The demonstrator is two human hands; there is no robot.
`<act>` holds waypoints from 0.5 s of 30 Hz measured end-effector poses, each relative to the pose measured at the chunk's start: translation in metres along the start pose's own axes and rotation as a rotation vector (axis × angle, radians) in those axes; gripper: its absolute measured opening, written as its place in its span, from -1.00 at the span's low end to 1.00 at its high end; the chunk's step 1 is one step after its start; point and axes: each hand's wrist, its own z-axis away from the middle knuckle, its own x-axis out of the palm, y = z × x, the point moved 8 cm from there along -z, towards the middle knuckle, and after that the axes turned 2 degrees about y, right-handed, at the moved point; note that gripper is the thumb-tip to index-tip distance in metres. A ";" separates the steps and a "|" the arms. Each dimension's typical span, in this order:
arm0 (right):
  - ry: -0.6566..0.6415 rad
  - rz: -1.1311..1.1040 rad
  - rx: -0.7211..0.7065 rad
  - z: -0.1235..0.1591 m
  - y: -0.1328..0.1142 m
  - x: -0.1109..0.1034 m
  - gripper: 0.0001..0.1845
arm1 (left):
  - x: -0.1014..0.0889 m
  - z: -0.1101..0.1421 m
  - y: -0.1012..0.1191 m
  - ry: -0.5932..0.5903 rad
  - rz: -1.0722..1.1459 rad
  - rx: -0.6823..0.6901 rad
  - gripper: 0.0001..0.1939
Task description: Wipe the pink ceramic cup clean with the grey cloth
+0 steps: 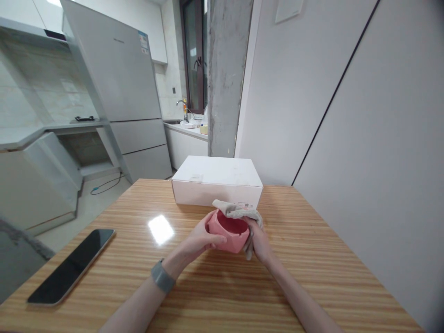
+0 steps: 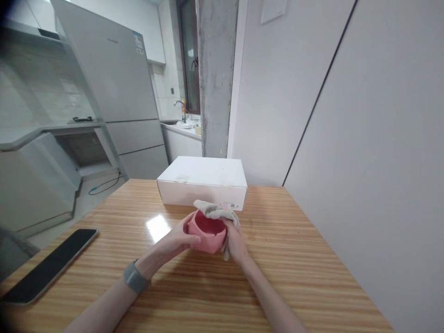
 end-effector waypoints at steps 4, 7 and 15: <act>0.039 -0.058 -0.037 0.009 0.001 0.004 -0.71 | -0.013 -0.003 0.005 0.120 -0.047 0.094 -0.07; 0.078 -0.087 -0.073 0.021 0.001 0.009 -0.62 | -0.014 -0.004 0.007 0.209 -0.094 0.164 -0.05; -0.005 -0.026 -0.282 0.034 -0.010 0.026 -0.59 | -0.009 -0.005 0.000 0.345 -0.115 0.272 0.11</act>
